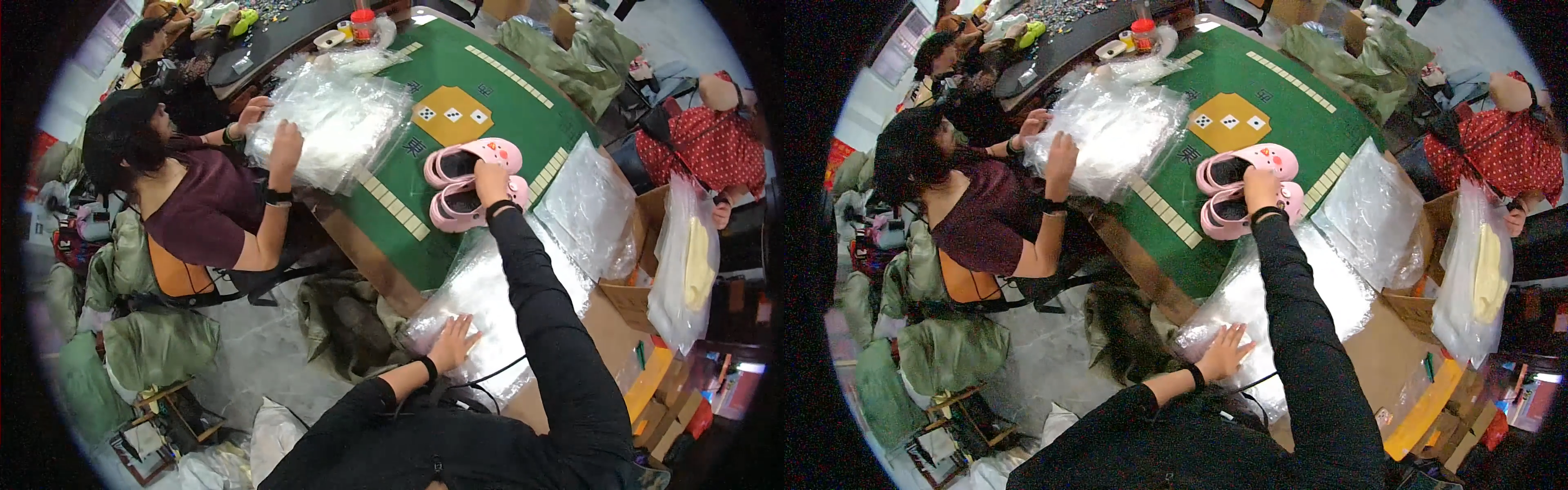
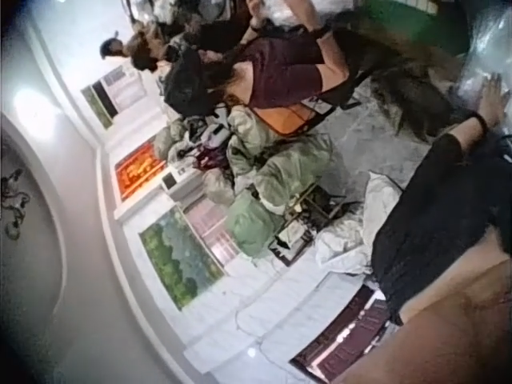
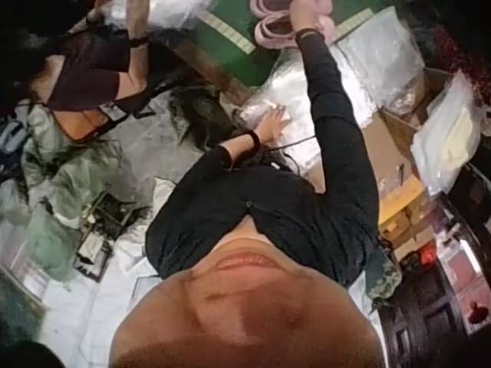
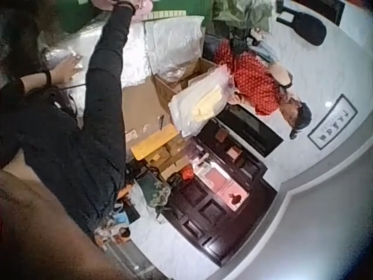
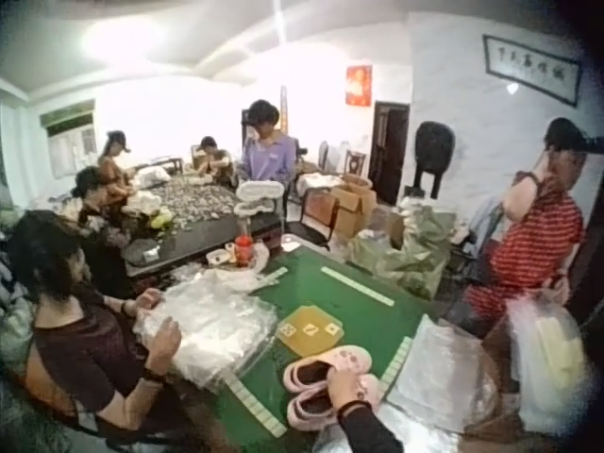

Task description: The recorder is packing various pairs of footwear (clogs and slides) into individual plastic bags at a communal packing table.

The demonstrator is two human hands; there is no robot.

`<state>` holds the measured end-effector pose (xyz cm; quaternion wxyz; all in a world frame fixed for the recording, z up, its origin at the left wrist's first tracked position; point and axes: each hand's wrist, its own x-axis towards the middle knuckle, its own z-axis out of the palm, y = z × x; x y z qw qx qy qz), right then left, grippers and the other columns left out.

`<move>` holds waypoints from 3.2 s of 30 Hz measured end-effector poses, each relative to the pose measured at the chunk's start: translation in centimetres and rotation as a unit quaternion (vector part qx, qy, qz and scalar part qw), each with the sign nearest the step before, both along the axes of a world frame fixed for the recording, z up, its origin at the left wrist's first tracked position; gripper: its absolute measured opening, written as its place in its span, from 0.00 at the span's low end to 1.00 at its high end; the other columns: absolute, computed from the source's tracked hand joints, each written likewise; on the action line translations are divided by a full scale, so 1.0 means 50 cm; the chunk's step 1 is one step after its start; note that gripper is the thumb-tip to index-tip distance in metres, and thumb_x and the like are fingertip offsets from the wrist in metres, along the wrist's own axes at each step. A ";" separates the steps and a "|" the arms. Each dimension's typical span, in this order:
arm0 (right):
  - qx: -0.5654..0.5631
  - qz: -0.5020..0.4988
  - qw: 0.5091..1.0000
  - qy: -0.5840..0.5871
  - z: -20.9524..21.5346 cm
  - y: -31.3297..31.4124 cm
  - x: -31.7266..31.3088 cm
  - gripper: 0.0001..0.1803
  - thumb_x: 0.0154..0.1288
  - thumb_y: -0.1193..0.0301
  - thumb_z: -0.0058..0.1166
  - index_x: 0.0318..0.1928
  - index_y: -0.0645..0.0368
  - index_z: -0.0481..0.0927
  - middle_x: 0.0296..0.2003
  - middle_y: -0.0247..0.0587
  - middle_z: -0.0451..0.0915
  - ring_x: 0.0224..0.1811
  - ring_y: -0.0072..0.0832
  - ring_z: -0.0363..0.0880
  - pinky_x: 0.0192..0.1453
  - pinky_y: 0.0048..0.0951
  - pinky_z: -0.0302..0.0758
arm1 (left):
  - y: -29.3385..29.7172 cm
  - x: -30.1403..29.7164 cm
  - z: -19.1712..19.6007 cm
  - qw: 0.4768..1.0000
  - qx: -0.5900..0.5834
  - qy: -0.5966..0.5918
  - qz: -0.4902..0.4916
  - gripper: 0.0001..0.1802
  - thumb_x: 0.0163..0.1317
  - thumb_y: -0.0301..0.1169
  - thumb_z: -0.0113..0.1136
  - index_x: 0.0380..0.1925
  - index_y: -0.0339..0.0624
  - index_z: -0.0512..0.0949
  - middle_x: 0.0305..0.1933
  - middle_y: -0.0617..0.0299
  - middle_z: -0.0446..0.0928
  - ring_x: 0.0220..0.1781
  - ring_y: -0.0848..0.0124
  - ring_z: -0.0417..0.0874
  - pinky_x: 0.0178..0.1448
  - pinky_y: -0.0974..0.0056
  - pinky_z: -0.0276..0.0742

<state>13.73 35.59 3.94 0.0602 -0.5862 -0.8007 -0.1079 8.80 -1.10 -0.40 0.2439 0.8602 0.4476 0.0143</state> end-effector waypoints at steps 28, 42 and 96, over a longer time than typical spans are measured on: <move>-0.188 0.011 0.980 0.060 0.172 -0.741 0.353 0.19 0.46 0.77 0.51 0.44 0.57 0.77 0.60 0.52 0.61 0.61 0.47 0.60 0.63 0.45 0.57 | 0.233 -0.100 0.084 0.984 -0.053 -0.170 -0.001 0.21 0.56 0.38 0.56 0.48 0.41 0.73 0.46 0.49 0.74 0.48 0.52 0.74 0.52 0.54 0.68; -0.114 -0.087 0.913 0.383 0.204 -0.705 0.298 0.22 0.54 0.74 0.52 0.52 0.57 0.72 0.56 0.53 0.65 0.55 0.47 0.66 0.58 0.39 0.63 | 0.697 -0.079 0.130 0.961 0.240 0.090 0.108 0.26 0.49 0.39 0.64 0.50 0.46 0.73 0.56 0.51 0.69 0.62 0.53 0.64 0.66 0.44 0.49; 0.136 -0.110 0.863 0.473 0.669 -0.183 0.593 0.15 0.63 0.67 0.44 0.47 0.56 0.77 0.33 0.42 0.80 0.39 0.28 0.78 0.42 0.27 0.72 | 0.638 0.057 0.645 0.832 0.267 -0.441 0.203 0.10 0.59 0.35 0.57 0.31 0.38 0.75 0.20 0.57 0.76 0.21 0.68 0.77 0.27 0.66 0.70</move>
